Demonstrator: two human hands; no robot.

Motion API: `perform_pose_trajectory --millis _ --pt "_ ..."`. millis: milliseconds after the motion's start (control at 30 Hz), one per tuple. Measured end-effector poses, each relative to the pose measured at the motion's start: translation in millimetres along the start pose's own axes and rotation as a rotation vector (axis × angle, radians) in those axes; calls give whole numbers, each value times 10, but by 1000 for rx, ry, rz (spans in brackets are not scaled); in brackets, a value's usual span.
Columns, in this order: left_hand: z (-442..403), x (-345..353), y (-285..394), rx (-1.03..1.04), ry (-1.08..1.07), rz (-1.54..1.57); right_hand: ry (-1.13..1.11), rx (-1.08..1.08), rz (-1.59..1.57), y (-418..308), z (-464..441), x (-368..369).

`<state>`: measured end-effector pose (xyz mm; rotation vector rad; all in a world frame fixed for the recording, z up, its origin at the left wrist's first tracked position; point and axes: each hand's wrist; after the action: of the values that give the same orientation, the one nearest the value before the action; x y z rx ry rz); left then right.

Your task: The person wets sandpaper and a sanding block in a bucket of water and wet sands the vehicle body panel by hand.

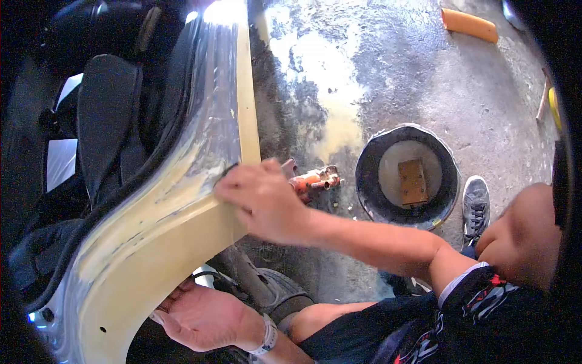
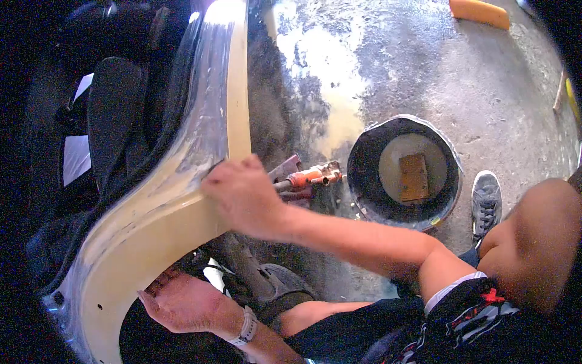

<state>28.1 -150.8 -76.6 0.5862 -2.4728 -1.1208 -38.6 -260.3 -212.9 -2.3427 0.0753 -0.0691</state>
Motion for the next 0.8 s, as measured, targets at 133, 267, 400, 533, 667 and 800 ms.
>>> perform_pose_trajectory --millis 133,267,400,533,667,800 --pt "-13 6 -33 2 21 4 75 -68 7 -71 6 -2" --pt "0 22 15 -6 4 -3 91 -177 202 297 -21 56" --pt "2 -29 23 -24 -22 48 88 -115 66 36 10 50" --pt "-16 -47 6 -13 -61 30 84 -105 -32 -41 12 10" --pt "17 89 32 -5 54 -10 -51 -258 338 485 -68 7" --pt "6 3 0 9 49 -88 63 -238 400 627 -236 -37"
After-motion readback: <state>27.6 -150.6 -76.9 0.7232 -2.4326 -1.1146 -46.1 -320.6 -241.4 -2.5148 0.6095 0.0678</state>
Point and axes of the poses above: each hand's wrist, its own z-axis away from the middle knuckle, its own x-axis out of the palm, y = z × x, and after that the axes turned 7 degrees about -x, right-handed
